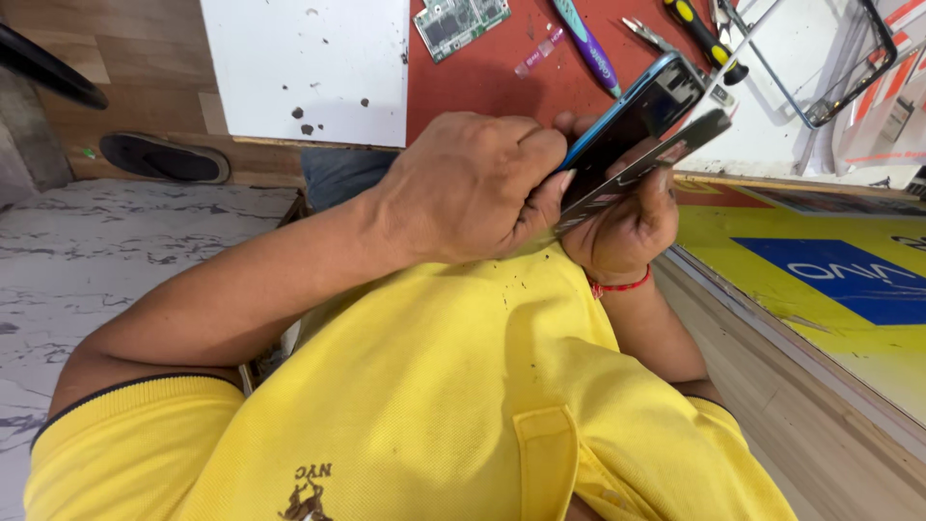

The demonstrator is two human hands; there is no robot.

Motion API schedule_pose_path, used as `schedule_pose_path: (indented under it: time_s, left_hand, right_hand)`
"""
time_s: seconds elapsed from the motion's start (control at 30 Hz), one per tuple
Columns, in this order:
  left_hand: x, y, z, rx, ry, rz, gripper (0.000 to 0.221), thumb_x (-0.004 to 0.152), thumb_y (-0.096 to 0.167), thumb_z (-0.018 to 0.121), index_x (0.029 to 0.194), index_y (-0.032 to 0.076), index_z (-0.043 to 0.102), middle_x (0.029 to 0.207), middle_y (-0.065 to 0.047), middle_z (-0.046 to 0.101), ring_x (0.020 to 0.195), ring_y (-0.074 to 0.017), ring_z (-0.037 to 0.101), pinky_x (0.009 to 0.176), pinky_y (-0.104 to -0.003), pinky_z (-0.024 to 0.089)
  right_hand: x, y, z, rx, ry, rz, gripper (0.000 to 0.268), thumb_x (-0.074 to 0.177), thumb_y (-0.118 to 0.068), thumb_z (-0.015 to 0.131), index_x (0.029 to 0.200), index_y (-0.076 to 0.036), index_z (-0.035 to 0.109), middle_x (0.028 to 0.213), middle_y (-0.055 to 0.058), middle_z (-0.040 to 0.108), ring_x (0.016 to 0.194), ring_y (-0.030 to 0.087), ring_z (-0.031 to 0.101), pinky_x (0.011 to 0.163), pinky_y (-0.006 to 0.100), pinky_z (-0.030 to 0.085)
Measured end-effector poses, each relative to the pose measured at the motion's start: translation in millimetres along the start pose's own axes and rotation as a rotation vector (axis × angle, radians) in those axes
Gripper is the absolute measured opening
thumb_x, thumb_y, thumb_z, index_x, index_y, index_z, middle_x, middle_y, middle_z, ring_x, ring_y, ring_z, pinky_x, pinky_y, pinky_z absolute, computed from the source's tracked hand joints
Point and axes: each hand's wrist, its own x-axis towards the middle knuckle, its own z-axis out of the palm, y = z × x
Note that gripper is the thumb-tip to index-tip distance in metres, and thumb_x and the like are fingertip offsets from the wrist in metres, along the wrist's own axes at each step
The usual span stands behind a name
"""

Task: The person removes the back cover and screen of a mobile phone, using hands and a prying tool to separate the components from the frame.

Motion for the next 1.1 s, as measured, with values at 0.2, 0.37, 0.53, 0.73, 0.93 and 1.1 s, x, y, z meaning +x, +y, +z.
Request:
schedule_pose_path:
  time_s: [0.2,0.37,0.53,0.73,0.93,1.1]
  left_hand:
    - [-11,-2,16,-0.152,0.029,-0.026,0.024,0.109,0.018,0.062,0.094,0.002,0.053,0.082,-0.011,0.057,0.071,-0.0324,0.061,0.063,-0.044,0.050]
    - [-18,9,-6,-0.113,0.014,0.039,0.025,0.101,0.022,0.066,0.090,0.003,0.055,0.081,-0.013,0.055,0.069,-0.0313,0.059,0.058,-0.043,0.049]
    - [-23,18,-11,-0.049,-0.011,0.040,0.022,0.099,0.022,0.068,0.092,0.003,0.059,0.080,-0.010,0.054,0.068,-0.0281,0.060,0.060,-0.041,0.051]
    - [-25,18,2,-0.063,0.033,-0.029,0.020,0.101,0.020,0.069,0.095,0.002,0.061,0.082,-0.010,0.059,0.072,-0.0287,0.062,0.063,-0.041,0.052]
    - [-25,16,7,-0.089,0.039,-0.016,0.025,0.104,0.024,0.069,0.093,0.004,0.059,0.084,-0.009,0.058,0.074,-0.0287,0.061,0.065,-0.041,0.052]
    - [-14,12,-8,-0.157,0.102,-0.115,0.042,0.098,0.042,0.074,0.102,0.004,0.056,0.089,-0.009,0.056,0.074,-0.0204,0.061,0.063,-0.036,0.050]
  right_hand:
    - [-7,3,-5,0.019,0.025,0.063,0.039,0.113,-0.034,0.047,0.128,0.000,0.059,0.135,0.031,0.061,0.126,0.038,0.062,0.110,0.045,0.051]
    - [2,3,-5,0.105,-0.153,-0.017,0.039,0.119,-0.036,0.037,0.108,-0.005,0.059,0.136,0.026,0.063,0.136,0.036,0.061,0.108,0.053,0.052]
    - [13,0,-4,0.246,-0.275,0.067,0.040,0.117,-0.037,0.031,0.111,-0.008,0.058,0.147,0.017,0.059,0.147,0.028,0.051,0.120,0.073,0.037]
    - [12,-1,-5,0.161,-0.282,0.037,0.038,0.118,-0.037,0.032,0.112,-0.011,0.059,0.144,0.014,0.060,0.148,0.026,0.051,0.121,0.074,0.035]
    - [9,-1,-5,0.150,-0.243,0.033,0.039,0.119,-0.038,0.032,0.111,-0.010,0.058,0.144,0.014,0.060,0.146,0.028,0.052,0.120,0.074,0.036]
    - [21,-14,13,0.106,-0.162,-0.002,0.036,0.116,-0.036,0.037,0.119,-0.008,0.060,0.137,0.015,0.062,0.136,0.028,0.059,0.114,0.061,0.048]
